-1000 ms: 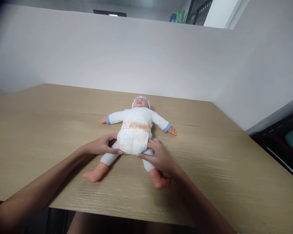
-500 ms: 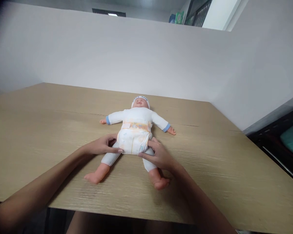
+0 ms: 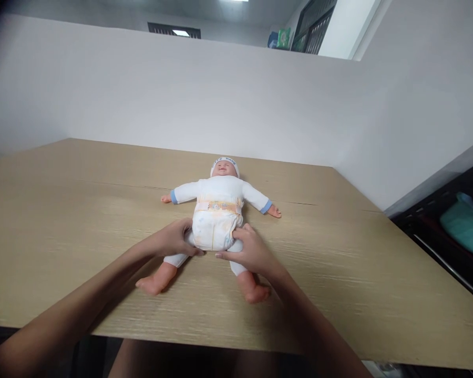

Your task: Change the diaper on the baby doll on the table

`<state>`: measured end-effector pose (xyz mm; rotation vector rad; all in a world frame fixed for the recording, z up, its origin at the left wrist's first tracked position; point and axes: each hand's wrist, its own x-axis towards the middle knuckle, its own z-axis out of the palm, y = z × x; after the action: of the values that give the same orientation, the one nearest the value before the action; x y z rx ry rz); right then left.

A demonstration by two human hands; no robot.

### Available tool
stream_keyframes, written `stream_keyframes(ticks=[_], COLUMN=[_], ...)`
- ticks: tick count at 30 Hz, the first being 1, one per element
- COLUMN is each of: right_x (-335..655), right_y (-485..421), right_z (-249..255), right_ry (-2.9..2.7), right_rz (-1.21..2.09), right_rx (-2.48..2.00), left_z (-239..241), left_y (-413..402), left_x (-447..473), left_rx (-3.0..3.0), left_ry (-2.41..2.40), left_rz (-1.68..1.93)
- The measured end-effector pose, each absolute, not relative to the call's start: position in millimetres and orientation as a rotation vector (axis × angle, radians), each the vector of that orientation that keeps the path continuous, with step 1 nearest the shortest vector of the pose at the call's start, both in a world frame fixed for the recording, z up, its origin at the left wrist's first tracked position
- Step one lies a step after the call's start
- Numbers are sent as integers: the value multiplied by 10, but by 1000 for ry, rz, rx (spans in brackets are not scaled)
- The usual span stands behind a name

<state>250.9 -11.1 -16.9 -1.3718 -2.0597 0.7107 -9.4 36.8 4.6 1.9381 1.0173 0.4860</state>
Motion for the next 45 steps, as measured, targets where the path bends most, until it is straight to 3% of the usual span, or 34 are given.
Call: stream_keyframes(ticks=[6, 28, 45], right_x=[2497, 2556, 2611], right_y=[-115, -84, -24], right_z=[-163, -271, -377], right_ry=[-1993, -1889, -1823], right_rz=[739, 852, 931], right_rx=[-1446, -1373, -1277], left_z=[-67, -42, -210], left_y=[398, 555, 631], left_x=[-119, -332, -390], left_rx=[2033, 1789, 1729], left_ry=[1077, 578, 597], left_rz=[516, 451, 578])
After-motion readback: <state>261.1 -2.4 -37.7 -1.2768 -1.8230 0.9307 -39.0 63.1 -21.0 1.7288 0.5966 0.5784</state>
